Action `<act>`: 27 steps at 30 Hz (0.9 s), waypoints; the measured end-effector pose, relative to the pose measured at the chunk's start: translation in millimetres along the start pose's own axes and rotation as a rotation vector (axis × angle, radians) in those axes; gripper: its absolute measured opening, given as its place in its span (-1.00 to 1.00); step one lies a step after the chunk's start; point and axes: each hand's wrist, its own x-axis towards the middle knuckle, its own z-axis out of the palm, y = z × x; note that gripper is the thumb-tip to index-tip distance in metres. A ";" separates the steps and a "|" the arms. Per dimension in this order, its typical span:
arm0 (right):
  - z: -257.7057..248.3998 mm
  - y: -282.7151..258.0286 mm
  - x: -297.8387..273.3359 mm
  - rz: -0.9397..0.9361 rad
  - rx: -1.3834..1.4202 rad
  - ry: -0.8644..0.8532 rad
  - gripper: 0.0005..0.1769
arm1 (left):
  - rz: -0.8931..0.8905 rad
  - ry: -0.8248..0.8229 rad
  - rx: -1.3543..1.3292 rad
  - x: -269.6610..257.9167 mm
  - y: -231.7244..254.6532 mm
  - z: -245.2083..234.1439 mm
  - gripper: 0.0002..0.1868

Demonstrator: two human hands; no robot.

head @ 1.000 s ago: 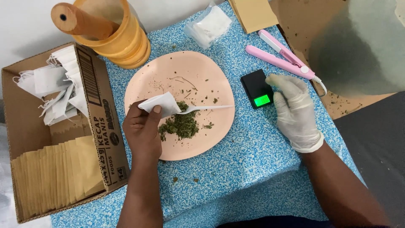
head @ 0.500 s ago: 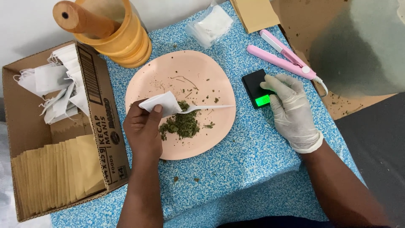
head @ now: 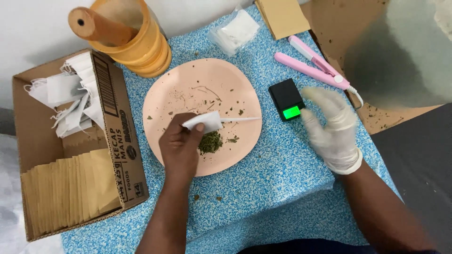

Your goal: The person fills white tea bags with dried green herbs using a small white plastic spoon. They weigh the filled bags on a digital scale, adjust the contents, and place the finished bags into a cardboard box.

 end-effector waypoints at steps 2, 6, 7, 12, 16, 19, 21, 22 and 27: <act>-2.0 -10.8 1.2 0.047 0.038 -0.053 -0.63 | 0.006 0.001 -0.018 -4.5 10.0 12.8 -0.86; 4.4 -43.2 2.5 0.253 0.273 -0.190 -0.57 | -0.013 -0.047 -0.016 -12.0 28.3 24.7 -0.89; 8.5 -54.7 5.5 0.251 0.275 -0.187 -0.57 | -0.009 -0.049 -0.013 -14.2 26.7 27.0 -0.89; 22.6 -79.9 1.0 0.509 0.484 -0.260 -0.45 | -0.061 -0.083 -0.026 -28.9 37.6 52.8 -0.82; 28.8 -84.1 -9.7 0.590 0.520 -0.207 -0.48 | -0.079 -0.084 -0.060 -40.9 53.1 65.9 -0.79; 27.3 -100.0 -7.8 0.619 0.583 -0.130 -0.59 | -0.082 -0.099 -0.040 -46.8 51.9 65.7 -0.82; 23.6 -109.4 -4.9 0.681 0.646 -0.093 -0.60 | -0.066 -0.116 -0.038 -48.3 53.7 63.0 -0.81; 21.4 -110.4 -4.8 0.677 0.646 -0.092 -0.60 | -0.063 -0.117 -0.038 -47.9 52.8 61.3 -0.81; 20.3 -103.6 -11.1 0.682 0.741 -0.064 -0.66 | -0.060 -0.105 -0.031 -47.1 46.1 50.6 -0.81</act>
